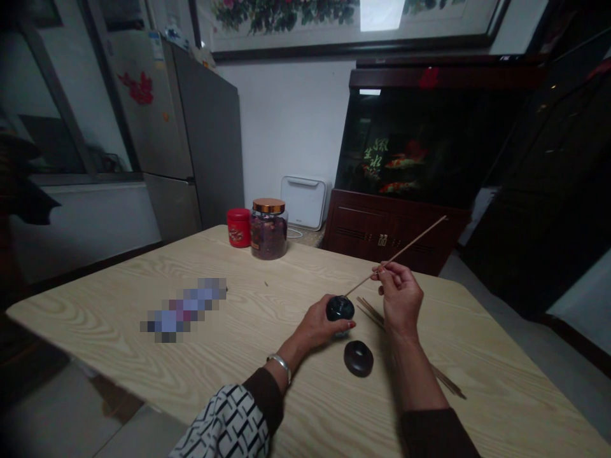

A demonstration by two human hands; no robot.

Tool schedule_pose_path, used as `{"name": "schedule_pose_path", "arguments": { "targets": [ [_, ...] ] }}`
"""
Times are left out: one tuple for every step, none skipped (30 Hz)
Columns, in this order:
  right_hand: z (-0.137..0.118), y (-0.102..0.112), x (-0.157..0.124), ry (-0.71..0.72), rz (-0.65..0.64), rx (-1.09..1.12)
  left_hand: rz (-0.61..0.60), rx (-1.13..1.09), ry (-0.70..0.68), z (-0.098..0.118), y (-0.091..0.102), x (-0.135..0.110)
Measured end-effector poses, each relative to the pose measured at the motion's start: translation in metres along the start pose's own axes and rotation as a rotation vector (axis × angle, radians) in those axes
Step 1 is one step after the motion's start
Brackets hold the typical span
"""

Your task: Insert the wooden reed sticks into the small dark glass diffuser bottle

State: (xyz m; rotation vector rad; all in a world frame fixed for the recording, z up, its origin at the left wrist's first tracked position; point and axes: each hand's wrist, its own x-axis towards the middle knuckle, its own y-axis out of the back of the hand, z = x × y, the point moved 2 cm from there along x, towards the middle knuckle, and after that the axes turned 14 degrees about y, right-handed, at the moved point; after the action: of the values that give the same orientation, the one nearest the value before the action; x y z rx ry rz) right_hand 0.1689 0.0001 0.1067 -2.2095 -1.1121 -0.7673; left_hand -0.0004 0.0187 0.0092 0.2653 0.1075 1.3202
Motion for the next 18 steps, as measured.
{"name": "schedule_pose_path", "arguments": {
  "targets": [
    [0.002, -0.001, 0.000, 0.008, -0.008, -0.014, -0.004, -0.003, -0.002, 0.000, 0.000, 0.000],
    [0.003, -0.002, 0.000, 0.016, -0.017, -0.028, -0.006, -0.005, -0.003, 0.001, 0.000, 0.000],
    [0.005, -0.003, -0.001, 0.023, -0.027, -0.038, -0.007, -0.004, -0.001, 0.002, 0.001, 0.000],
    [0.006, -0.004, -0.001, 0.030, -0.036, -0.045, -0.005, -0.001, 0.003, 0.002, 0.001, -0.001],
    [0.007, -0.004, -0.002, 0.033, -0.045, -0.049, -0.001, 0.005, 0.009, 0.003, 0.001, -0.001],
    [0.008, -0.004, -0.003, 0.034, -0.052, -0.051, 0.003, 0.014, 0.013, 0.003, 0.002, -0.001],
    [0.009, -0.004, -0.004, 0.032, -0.056, -0.054, 0.007, 0.023, 0.015, 0.003, 0.002, -0.001],
    [0.010, -0.004, -0.005, 0.029, -0.059, -0.057, 0.009, 0.031, 0.016, 0.003, 0.003, -0.002],
    [0.011, -0.004, -0.006, 0.029, -0.060, -0.060, 0.009, 0.036, 0.016, 0.003, 0.003, -0.002],
    [0.012, -0.004, -0.008, 0.030, -0.064, -0.063, 0.009, 0.040, 0.018, 0.003, 0.003, -0.002],
    [0.014, -0.005, -0.010, 0.033, -0.070, -0.067, 0.008, 0.042, 0.021, 0.003, 0.003, -0.002],
    [0.016, -0.005, -0.012, 0.036, -0.077, -0.070, 0.007, 0.044, 0.025, 0.002, 0.003, -0.002],
    [0.017, -0.005, -0.014, 0.039, -0.088, -0.075, 0.005, 0.046, 0.030, 0.001, 0.003, -0.002],
    [0.019, -0.006, -0.015, 0.040, -0.100, -0.080, 0.004, 0.047, 0.033, 0.001, 0.003, -0.001],
    [0.020, -0.006, -0.017, 0.038, -0.113, -0.085, 0.004, 0.045, 0.035, 0.001, 0.002, -0.001],
    [0.022, -0.007, -0.018, 0.034, -0.130, -0.090, 0.004, 0.042, 0.033, 0.000, 0.002, -0.001],
    [0.023, -0.007, -0.020, 0.026, -0.149, -0.095, 0.002, 0.039, 0.031, 0.000, 0.002, 0.000],
    [0.024, -0.007, -0.021, 0.016, -0.171, -0.102, 0.001, 0.036, 0.029, 0.000, 0.002, 0.000]
  ]
}}
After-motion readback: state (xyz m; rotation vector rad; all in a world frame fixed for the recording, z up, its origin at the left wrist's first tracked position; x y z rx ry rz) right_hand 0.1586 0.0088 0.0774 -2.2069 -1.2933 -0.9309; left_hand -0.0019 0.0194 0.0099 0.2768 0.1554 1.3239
